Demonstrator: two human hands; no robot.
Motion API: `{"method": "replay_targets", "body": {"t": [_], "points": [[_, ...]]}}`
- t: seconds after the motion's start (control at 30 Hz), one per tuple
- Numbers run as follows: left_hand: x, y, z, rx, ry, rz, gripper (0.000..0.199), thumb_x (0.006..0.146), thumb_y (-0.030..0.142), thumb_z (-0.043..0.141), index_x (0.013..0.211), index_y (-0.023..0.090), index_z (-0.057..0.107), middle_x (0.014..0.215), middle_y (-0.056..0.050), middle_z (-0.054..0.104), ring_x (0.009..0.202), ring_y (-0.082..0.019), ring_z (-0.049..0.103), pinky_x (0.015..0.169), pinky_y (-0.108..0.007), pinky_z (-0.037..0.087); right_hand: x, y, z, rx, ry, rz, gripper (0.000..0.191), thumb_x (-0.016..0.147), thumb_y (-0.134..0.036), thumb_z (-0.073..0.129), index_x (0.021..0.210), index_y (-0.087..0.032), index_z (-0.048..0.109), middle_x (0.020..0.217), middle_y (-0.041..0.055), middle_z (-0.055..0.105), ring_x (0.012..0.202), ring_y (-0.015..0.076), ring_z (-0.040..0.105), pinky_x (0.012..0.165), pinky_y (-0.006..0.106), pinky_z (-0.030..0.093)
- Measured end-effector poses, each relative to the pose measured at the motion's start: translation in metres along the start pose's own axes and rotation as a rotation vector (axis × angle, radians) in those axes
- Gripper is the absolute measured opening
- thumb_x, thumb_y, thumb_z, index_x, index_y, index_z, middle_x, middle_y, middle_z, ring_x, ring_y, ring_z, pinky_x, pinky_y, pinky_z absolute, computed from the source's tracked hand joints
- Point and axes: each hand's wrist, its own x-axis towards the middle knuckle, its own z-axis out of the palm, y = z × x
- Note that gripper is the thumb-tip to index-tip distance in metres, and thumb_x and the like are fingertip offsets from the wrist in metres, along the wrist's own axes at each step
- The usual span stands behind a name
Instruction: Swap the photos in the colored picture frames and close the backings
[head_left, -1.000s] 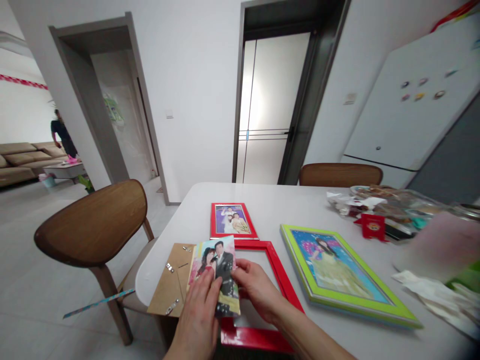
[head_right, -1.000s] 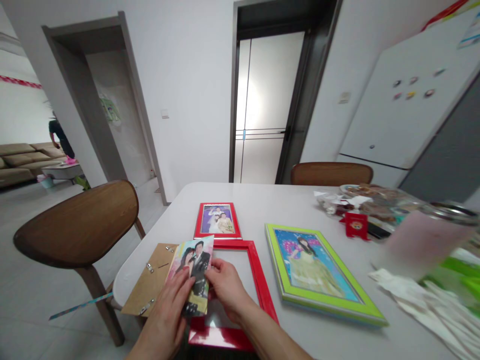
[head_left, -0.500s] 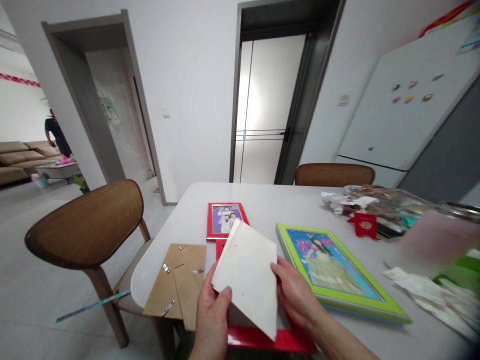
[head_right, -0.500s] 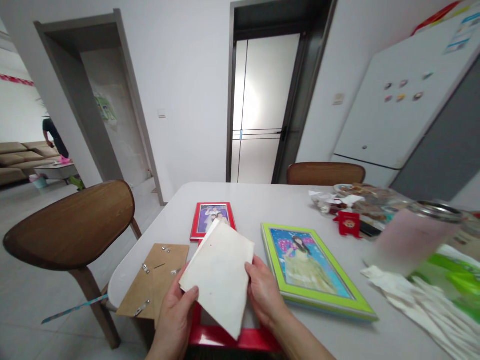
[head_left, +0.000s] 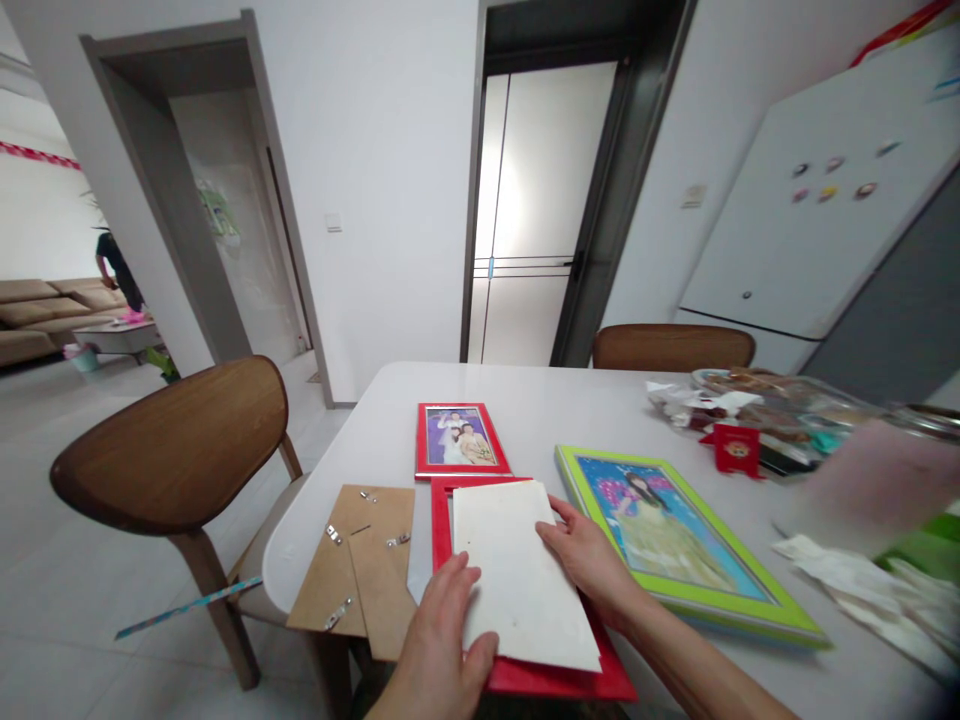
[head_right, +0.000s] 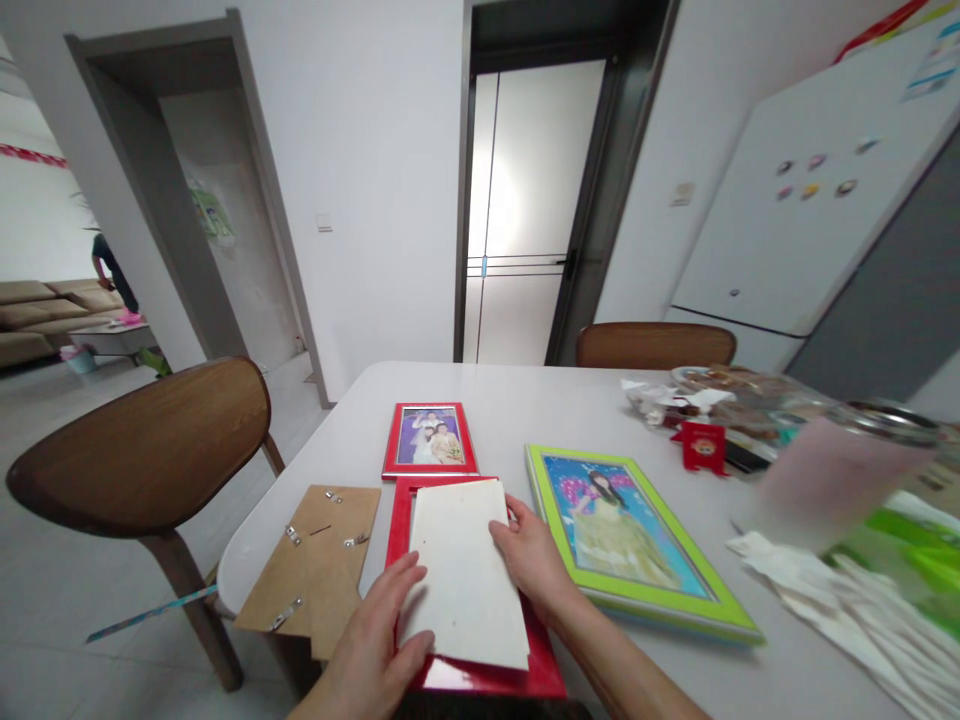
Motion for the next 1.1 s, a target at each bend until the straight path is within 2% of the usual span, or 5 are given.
{"method": "replay_targets", "body": {"t": [0.4, 0.63, 0.83, 0.97, 1.1], "points": [[0.0, -0.001, 0.005, 0.276, -0.16, 0.111, 0.048, 0.065, 0.016, 0.052, 0.112, 0.008, 0.048, 0.122, -0.019, 0.045, 0.114, -0.029, 0.039, 0.094, -0.049, 0.034, 0.012, -0.001, -0.001, -0.903, 0.095, -0.411, 0.043, 0.07, -0.025, 0.046, 0.111, -0.013, 0.047, 0.098, 0.0109, 0.06, 0.087, 0.0211, 0.055, 0.075, 0.03, 0.039], [0.002, 0.005, 0.003, 0.35, -0.204, 0.078, 0.048, 0.068, 0.022, 0.051, 0.113, 0.007, 0.049, 0.123, -0.019, 0.044, 0.114, -0.032, 0.039, 0.092, -0.05, 0.034, 0.009, 0.009, 0.0, -1.066, 0.18, -0.507, 0.06, 0.071, -0.03, 0.05, 0.125, -0.012, 0.03, 0.107, 0.01, 0.055, 0.092, 0.022, 0.048, 0.081, 0.032, 0.036], [0.007, 0.017, 0.003, 0.416, -0.309, 0.0, 0.047, 0.071, 0.026, 0.048, 0.115, 0.008, 0.047, 0.126, -0.015, 0.041, 0.117, -0.03, 0.034, 0.096, -0.049, 0.029, -0.011, 0.016, 0.0, -1.205, 0.032, -0.61, 0.031, 0.075, -0.032, 0.046, 0.1, -0.017, 0.057, 0.113, 0.0099, 0.052, 0.103, 0.0251, 0.042, 0.084, 0.037, 0.033], [0.001, 0.017, -0.018, 0.383, -0.339, 0.012, 0.055, 0.069, 0.022, 0.049, 0.121, 0.009, 0.039, 0.131, -0.013, 0.033, 0.121, -0.025, 0.028, 0.099, -0.042, 0.027, -0.022, 0.006, 0.005, -1.226, -0.045, -0.592, 0.025, 0.077, -0.029, 0.044, 0.092, -0.02, 0.061, 0.103, 0.0087, 0.057, 0.098, 0.0243, 0.046, 0.08, 0.038, 0.034], [-0.017, -0.014, -0.063, 0.46, -0.267, -0.048, 0.071, 0.062, 0.022, 0.057, 0.127, 0.015, 0.03, 0.136, -0.01, 0.024, 0.124, -0.025, 0.019, 0.101, -0.044, 0.022, -0.032, -0.01, 0.031, -1.085, -0.12, -0.623, 0.028, 0.077, -0.029, 0.045, 0.099, -0.018, 0.058, 0.105, 0.0091, 0.056, 0.097, 0.0214, 0.046, 0.083, 0.035, 0.033]]}}
